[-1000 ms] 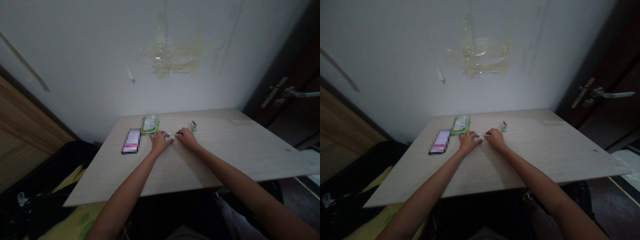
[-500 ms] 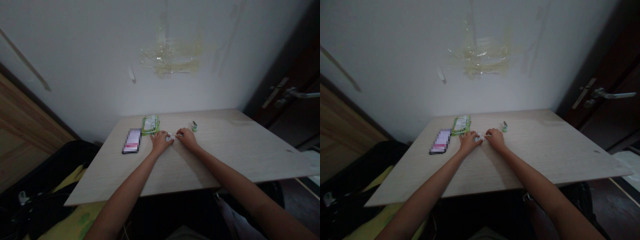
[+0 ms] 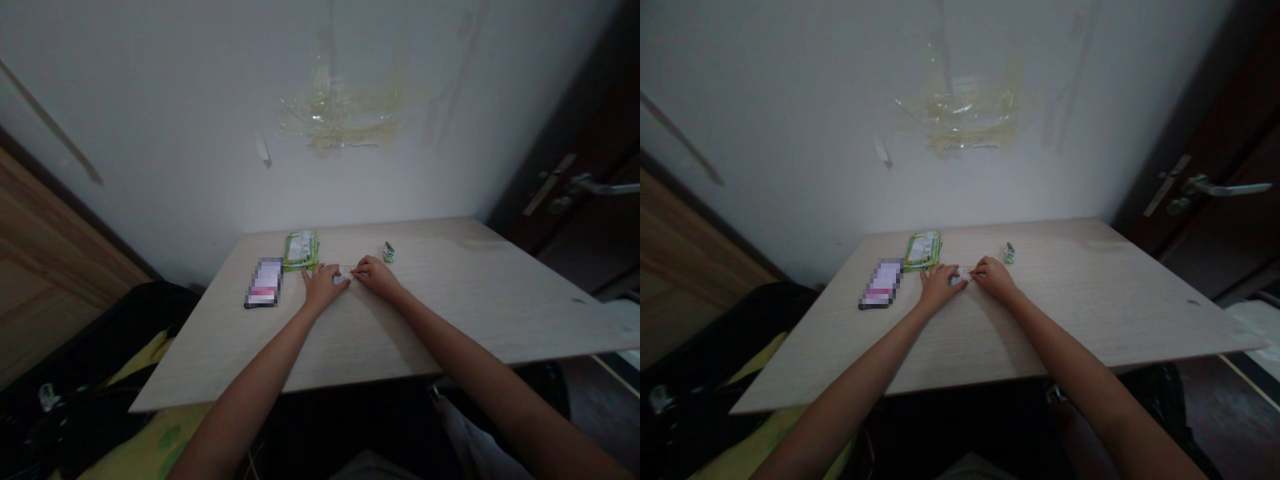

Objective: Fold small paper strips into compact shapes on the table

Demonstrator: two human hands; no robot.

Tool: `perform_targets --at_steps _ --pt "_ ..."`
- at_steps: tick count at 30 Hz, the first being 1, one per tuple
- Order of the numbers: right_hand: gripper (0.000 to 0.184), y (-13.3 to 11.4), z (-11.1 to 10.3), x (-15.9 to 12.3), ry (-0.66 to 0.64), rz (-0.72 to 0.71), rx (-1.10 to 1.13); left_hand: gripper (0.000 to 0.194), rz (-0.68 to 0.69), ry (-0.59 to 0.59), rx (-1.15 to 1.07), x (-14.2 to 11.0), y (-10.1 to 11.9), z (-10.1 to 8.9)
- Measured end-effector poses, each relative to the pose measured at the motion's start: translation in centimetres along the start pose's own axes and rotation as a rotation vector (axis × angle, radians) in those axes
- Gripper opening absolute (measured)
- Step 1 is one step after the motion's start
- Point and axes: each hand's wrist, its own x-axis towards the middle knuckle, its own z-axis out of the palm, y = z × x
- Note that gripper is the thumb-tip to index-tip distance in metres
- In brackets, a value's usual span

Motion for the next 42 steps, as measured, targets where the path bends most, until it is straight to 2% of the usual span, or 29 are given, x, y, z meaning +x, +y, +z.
perform_targets --at_steps 28,42 --pt "0.017 0.16 0.31 0.16 -0.010 -0.020 -0.056 0.029 -0.020 0.001 -0.046 -0.06 0.25 -0.13" --pt "0.016 0.10 0.39 0.09 0.000 -0.002 -0.051 0.027 0.054 -0.047 0.021 0.08 0.12 -0.07"
